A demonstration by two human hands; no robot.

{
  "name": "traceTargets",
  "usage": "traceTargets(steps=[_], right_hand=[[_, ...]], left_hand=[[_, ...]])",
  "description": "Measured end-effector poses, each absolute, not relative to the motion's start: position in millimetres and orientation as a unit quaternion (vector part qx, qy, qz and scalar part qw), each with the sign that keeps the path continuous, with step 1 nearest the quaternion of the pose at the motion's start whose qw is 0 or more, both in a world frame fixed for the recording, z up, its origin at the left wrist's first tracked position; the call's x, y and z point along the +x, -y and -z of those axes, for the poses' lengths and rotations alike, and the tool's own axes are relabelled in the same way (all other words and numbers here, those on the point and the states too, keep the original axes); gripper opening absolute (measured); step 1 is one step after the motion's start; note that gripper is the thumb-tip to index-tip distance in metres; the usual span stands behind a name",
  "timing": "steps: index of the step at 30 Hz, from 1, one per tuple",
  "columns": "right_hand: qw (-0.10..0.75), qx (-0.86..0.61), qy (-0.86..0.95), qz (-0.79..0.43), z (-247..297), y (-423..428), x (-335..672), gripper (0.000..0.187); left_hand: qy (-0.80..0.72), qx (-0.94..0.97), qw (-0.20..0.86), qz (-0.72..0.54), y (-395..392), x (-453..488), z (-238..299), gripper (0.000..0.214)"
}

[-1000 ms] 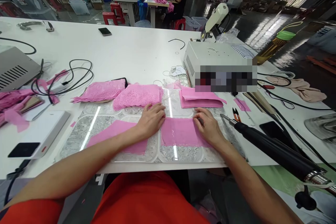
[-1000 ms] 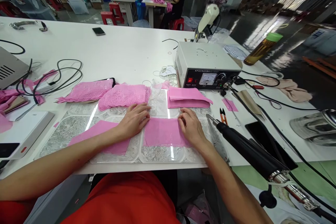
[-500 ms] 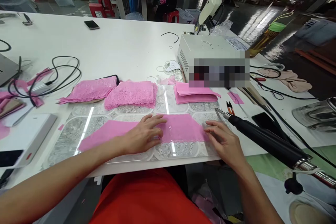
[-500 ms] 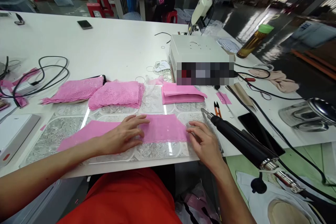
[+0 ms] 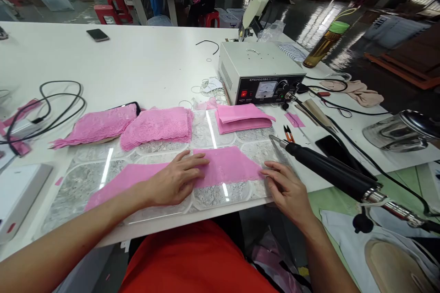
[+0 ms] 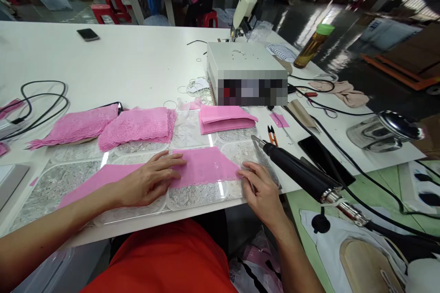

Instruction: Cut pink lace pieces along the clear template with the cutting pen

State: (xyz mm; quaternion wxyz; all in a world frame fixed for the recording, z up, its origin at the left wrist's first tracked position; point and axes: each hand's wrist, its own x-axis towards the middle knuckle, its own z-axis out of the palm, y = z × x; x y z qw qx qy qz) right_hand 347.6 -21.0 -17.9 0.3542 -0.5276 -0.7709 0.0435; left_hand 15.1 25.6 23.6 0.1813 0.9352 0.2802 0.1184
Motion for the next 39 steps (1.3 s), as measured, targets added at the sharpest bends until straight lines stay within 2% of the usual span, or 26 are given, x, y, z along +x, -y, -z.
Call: traceTargets(steps=[4, 12, 17, 21, 39], right_hand=[[0.355, -0.536, 0.764, -0.051, 19, 25, 349, 0.032], [0.364, -0.547, 0.753, -0.033, 22, 29, 347, 0.043], [0.383, -0.550, 0.742, -0.024, 26, 31, 344, 0.035], [0.405, -0.563, 0.720, -0.026, 31, 35, 344, 0.037], [0.455, -0.534, 0.713, -0.002, 38, 37, 342, 0.037]], left_hand=[[-0.240, 0.952, 0.148, -0.120, -32, 13, -17, 0.042], [-0.177, 0.967, 0.129, -0.128, -51, 35, -16, 0.044], [-0.141, 0.976, 0.148, -0.078, -65, 83, -17, 0.043], [-0.120, 0.978, 0.163, -0.040, -73, 106, -9, 0.047], [-0.087, 0.985, 0.148, -0.029, -76, 108, -11, 0.043]])
